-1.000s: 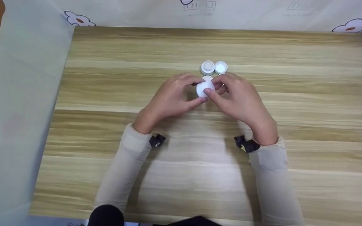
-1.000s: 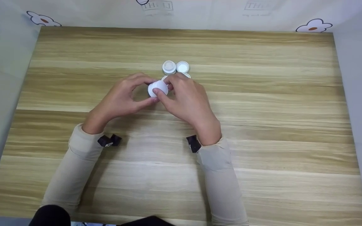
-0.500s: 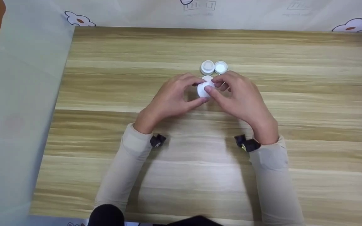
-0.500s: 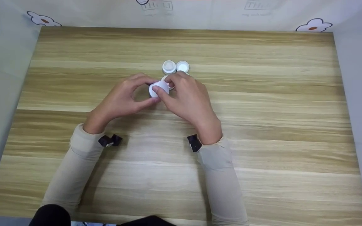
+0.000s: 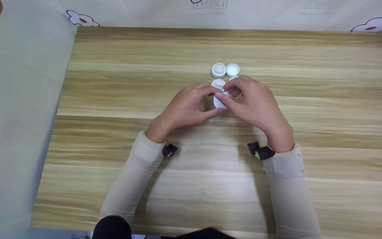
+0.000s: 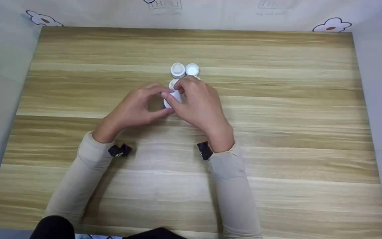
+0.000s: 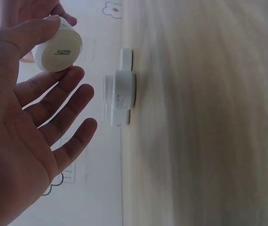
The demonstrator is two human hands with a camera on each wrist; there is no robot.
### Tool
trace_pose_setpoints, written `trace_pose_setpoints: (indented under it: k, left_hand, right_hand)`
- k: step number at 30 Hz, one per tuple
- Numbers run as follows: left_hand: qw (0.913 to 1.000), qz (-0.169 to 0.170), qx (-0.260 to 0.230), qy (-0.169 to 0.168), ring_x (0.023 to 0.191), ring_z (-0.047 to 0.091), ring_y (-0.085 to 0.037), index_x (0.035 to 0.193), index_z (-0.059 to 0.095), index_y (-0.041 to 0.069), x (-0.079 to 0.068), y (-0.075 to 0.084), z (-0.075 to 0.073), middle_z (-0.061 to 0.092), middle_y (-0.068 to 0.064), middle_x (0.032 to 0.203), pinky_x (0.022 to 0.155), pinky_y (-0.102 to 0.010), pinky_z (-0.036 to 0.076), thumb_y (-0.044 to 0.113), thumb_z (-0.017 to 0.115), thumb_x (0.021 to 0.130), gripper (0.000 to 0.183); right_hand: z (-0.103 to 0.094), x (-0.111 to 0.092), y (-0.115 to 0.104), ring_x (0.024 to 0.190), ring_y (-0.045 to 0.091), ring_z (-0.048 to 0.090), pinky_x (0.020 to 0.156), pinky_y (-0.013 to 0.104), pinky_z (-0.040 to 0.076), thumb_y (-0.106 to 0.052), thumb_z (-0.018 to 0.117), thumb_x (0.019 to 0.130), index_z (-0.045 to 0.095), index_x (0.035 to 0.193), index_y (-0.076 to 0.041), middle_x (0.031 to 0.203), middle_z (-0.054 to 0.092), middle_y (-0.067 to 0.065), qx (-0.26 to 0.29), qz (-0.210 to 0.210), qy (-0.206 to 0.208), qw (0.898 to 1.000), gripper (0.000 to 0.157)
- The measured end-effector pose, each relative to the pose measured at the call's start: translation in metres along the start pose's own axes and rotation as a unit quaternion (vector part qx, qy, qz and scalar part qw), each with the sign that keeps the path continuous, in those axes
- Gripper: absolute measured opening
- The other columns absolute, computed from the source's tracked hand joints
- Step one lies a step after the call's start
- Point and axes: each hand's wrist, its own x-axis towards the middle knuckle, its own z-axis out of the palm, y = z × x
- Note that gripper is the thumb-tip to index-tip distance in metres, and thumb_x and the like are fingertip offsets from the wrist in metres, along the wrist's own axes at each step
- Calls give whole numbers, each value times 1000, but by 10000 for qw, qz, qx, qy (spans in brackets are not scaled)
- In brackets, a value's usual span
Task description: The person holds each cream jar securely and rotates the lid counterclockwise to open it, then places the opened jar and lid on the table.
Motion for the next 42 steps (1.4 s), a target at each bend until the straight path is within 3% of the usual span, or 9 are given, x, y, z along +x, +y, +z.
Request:
trace_pose_setpoints:
  k: [3, 13, 27, 33, 42]
  left_hand:
    - [10000, 3, -1, -33, 111, 64, -16, 124, 68, 20, 1, 0, 0, 70, 4, 120, 100, -34, 50, 45, 73, 89, 44]
    - [9988, -208, -213, 382, 115, 64, -18, 125, 69, 17, -2, -6, -12, 70, 3, 120, 103, -33, 50, 47, 74, 88, 48]
    - [9994, -147, -44, 297, 117, 63, -13, 127, 68, 19, -1, -4, -8, 70, 4, 122, 104, -32, 49, 47, 73, 88, 48]
    - [9994, -31, -71, 333, 112, 63, -10, 126, 69, 20, 0, -3, -8, 71, 5, 119, 101, -31, 50, 46, 74, 88, 46]
    - [9995, -8, -58, 308, 110, 64, -17, 125, 69, 18, -1, -5, -7, 71, 3, 117, 99, -33, 50, 43, 74, 89, 44]
  right_hand:
    - [-1, -1, 1, 93, 20, 70, 84, 40, 54, -53, 66, 92, 74, 109, -11, 102, 73, 4, -28, -22, 50, 10000, 47]
    - [-1, 0, 1, 93, 18, 68, 85, 38, 53, -56, 63, 94, 74, 107, -12, 100, 73, 1, -8, 13, 97, 10000, 47]
    - [-2, 0, 0, 95, 18, 67, 87, 37, 53, -45, 70, 91, 73, 104, -13, 100, 72, 1, 57, -33, -13, 10000, 35]
    - [-1, -1, 0, 95, 21, 67, 87, 38, 54, -42, 72, 91, 72, 105, -11, 101, 71, 5, 52, -294, 11, 9996, 34]
    - [0, -1, -1, 100, 24, 67, 90, 40, 54, -38, 73, 89, 70, 108, -11, 105, 70, 3, 123, -396, -41, 9991, 33]
